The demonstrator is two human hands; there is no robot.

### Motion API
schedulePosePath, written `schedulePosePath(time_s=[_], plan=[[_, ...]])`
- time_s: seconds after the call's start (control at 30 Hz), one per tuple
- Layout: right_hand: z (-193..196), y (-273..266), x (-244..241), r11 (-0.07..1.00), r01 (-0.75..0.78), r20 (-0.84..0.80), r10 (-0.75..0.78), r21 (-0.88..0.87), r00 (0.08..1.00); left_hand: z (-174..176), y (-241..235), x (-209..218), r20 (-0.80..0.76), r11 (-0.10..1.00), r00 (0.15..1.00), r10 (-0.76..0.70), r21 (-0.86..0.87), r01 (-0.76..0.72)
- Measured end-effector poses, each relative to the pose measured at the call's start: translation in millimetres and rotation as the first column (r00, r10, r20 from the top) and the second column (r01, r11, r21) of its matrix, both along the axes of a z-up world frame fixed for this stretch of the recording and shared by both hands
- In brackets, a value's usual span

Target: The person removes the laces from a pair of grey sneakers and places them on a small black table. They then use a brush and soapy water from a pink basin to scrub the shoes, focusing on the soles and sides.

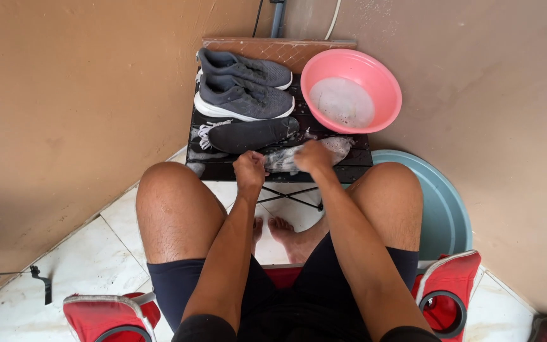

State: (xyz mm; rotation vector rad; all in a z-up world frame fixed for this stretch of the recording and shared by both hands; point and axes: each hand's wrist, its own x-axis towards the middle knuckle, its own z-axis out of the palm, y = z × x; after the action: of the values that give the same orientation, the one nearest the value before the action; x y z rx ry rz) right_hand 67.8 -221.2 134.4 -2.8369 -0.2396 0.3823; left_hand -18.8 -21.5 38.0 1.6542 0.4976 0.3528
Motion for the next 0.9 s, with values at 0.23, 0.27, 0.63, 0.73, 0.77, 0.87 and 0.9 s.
schedulePosePath(time_s=[0.23,0.27,0.63,0.73,0.77,0.87,0.9], plan=[[-6,26,-10,0.974,-0.093,-0.09,0.114,0.205,0.989,-8,3,8,-0.041,0.999,0.999,-0.002,0.044,0.004],[-12,22,-2,0.956,-0.093,-0.088,0.122,0.278,0.989,-2,0,4,-0.058,0.996,0.998,0.013,0.087,-0.008],[2,-19,7,0.89,0.122,-0.049,-0.112,0.438,0.992,-23,-8,10,-0.232,0.94,0.971,0.062,0.34,0.021],[-20,-33,20,0.999,0.025,0.017,-0.026,0.029,1.0,-23,-11,11,-0.171,0.999,0.985,0.032,0.033,-0.027],[-24,-26,14,1.0,-0.001,0.024,0.002,-0.025,1.0,-18,-12,9,-0.175,0.998,0.984,0.041,0.05,-0.033],[7,17,-31,0.995,-0.1,-0.01,0.1,-0.021,0.995,-14,-12,11,-0.184,0.994,0.981,0.069,0.1,-0.051],[24,34,-50,0.984,-0.175,-0.051,0.177,0.041,0.983,-15,-12,13,-0.193,0.989,0.977,0.092,0.132,-0.067]])
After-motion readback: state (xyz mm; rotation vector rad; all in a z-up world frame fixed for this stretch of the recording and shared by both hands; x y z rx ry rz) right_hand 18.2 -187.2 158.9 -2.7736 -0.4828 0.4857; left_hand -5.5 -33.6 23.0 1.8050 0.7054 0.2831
